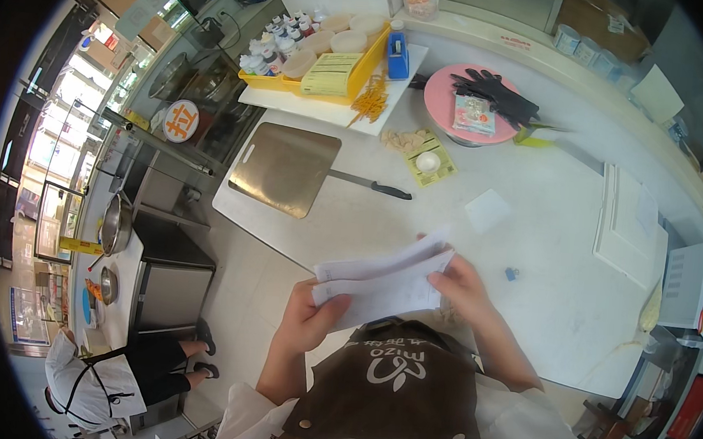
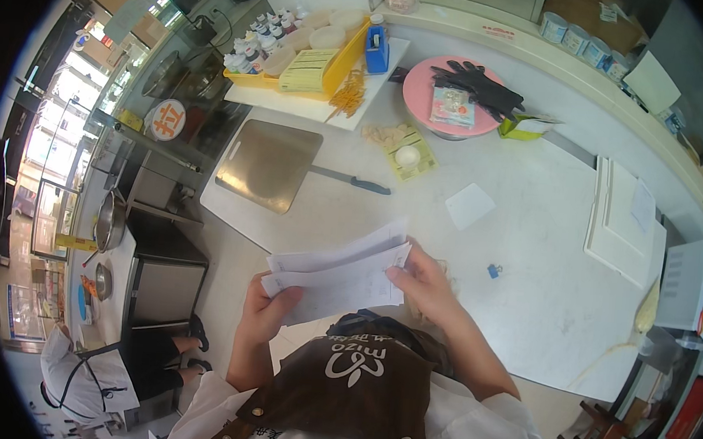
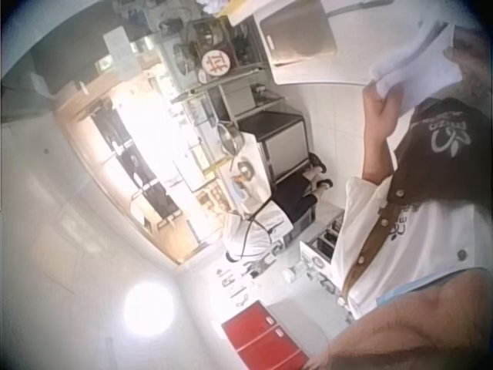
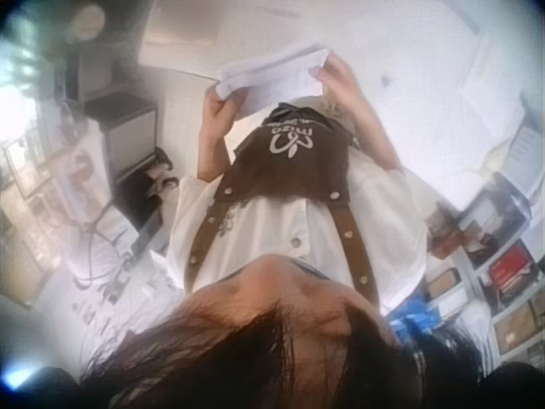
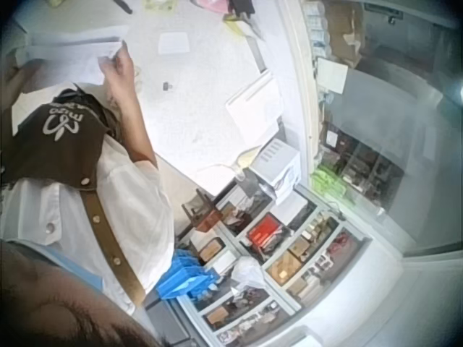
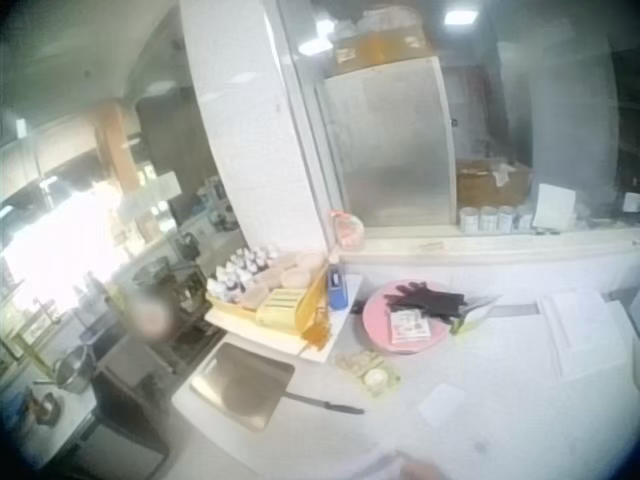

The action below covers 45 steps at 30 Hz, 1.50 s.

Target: The person handles and organizes several documents and a yellow order form on a counter, takes a white box from a cupboard, and wipes down a metal tray and the surrounding counter area with a cloth.

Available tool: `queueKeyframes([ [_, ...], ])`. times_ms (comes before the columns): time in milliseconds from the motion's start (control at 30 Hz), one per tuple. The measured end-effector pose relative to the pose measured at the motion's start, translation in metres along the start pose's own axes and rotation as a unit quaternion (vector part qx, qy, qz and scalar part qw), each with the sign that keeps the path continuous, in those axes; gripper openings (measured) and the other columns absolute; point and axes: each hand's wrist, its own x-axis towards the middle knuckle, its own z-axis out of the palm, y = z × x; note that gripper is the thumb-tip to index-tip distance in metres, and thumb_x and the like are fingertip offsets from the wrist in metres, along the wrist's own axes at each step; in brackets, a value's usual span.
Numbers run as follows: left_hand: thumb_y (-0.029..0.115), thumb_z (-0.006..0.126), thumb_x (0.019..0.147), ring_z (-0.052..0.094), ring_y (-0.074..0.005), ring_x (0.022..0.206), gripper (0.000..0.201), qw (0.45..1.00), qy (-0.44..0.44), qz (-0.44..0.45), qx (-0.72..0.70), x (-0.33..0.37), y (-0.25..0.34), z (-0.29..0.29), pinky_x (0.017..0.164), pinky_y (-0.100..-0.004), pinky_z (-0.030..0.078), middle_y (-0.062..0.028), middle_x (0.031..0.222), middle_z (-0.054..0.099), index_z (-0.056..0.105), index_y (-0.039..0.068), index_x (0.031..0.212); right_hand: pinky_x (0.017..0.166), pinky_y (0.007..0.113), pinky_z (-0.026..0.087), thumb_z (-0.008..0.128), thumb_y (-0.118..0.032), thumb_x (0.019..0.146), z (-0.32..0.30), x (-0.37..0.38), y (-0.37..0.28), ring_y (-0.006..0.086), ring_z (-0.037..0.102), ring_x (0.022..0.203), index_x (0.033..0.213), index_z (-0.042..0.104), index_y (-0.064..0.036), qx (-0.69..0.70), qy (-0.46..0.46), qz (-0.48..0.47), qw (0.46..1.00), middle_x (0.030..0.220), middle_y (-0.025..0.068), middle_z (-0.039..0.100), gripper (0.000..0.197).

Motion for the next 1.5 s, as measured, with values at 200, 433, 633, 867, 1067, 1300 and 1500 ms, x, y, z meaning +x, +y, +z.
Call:
queueKeyframes([
  [200, 0.005, 0.057, 0.096, 0.061, -0.0133, 0.085, 0.022, 0.998, 0.049, -0.026, 0.007, -0.002, -0.013, -0.002, 0.075, -0.0270, 0.049, -0.0079, 0.098, 0.070, 0.067, -0.003, 0.114, 0.099, 0.031, 0.045, 0.054, -0.006, 0.100, 0.012, -0.001, -0.001, 0.0158, 0.058, 0.115, 0.133, 0.048, 0.0013, 0.014, -0.006, 0.000, 1.000, 0.125, 0.0096, 0.062, 0.034],
  [433, 0.006, 0.058, 0.096, 0.063, -0.0135, 0.084, 0.026, 0.981, 0.125, 0.085, 0.126, 0.005, -0.014, 0.007, 0.078, -0.0277, 0.050, -0.0112, 0.099, 0.071, 0.067, -0.001, 0.120, 0.097, 0.030, 0.046, 0.053, -0.005, 0.101, 0.029, -0.004, -0.012, 0.0149, 0.057, 0.113, 0.141, 0.037, -0.0002, 0.012, 0.049, -0.113, 0.992, 0.123, 0.0155, 0.062, 0.044],
  [633, 0.008, 0.058, 0.097, 0.065, -0.0151, 0.088, 0.026, 0.985, 0.127, 0.046, 0.109, 0.000, -0.011, 0.005, 0.081, -0.0287, 0.050, -0.0113, 0.100, 0.072, 0.067, -0.003, 0.119, 0.096, 0.030, 0.047, 0.058, -0.009, 0.100, 0.030, -0.006, -0.024, 0.0149, 0.060, 0.111, 0.137, 0.048, 0.0013, -0.009, 0.034, -0.035, 0.999, 0.123, 0.0113, 0.064, 0.039],
  [867, 0.018, 0.065, 0.095, 0.060, -0.0192, 0.110, 0.064, 0.979, 0.193, 0.056, -0.028, 0.006, -0.004, 0.017, 0.096, -0.0319, 0.046, -0.0154, 0.123, 0.063, 0.037, -0.001, 0.149, 0.092, 0.030, 0.051, 0.061, -0.012, 0.100, 0.038, -0.014, -0.035, 0.0138, 0.062, 0.106, 0.127, 0.057, 0.0029, 0.012, 0.002, 0.065, 0.998, 0.118, 0.0088, 0.067, 0.032],
  [1067, 0.013, 0.065, 0.087, 0.058, -0.0307, 0.121, 0.070, 0.944, 0.103, -0.043, -0.311, 0.011, -0.014, -0.003, 0.105, -0.0423, 0.045, -0.0210, 0.133, 0.058, 0.037, 0.001, 0.150, 0.091, 0.030, 0.051, 0.061, -0.013, 0.099, 0.037, -0.014, -0.037, 0.0145, 0.063, 0.104, 0.126, 0.058, 0.0029, 0.032, -0.003, 0.093, 0.995, 0.117, 0.0090, 0.067, 0.031],
  [1300, 0.017, 0.055, 0.085, 0.052, -0.0342, 0.127, 0.035, 0.873, -0.049, -0.102, -0.474, 0.011, -0.032, -0.006, 0.106, -0.0414, 0.044, -0.0219, 0.143, 0.048, 0.063, 0.001, 0.115, 0.102, 0.036, 0.046, 0.062, -0.016, 0.094, 0.027, -0.019, -0.020, 0.0202, 0.057, 0.120, 0.142, 0.046, 0.0003, 0.166, -0.069, 0.224, 0.958, 0.131, 0.0122, 0.059, 0.053],
  [1500, 0.016, 0.047, 0.088, 0.056, -0.0372, 0.120, 0.020, 0.854, -0.038, -0.195, -0.481, 0.011, -0.044, -0.002, 0.094, -0.0428, 0.054, -0.0235, 0.137, 0.051, 0.058, 0.001, 0.095, 0.109, 0.041, 0.041, 0.055, -0.005, 0.085, 0.031, -0.021, -0.023, 0.0297, 0.043, 0.137, 0.149, 0.037, -0.0081, 0.294, -0.087, 0.136, 0.942, 0.148, 0.0165, 0.042, 0.067],
])
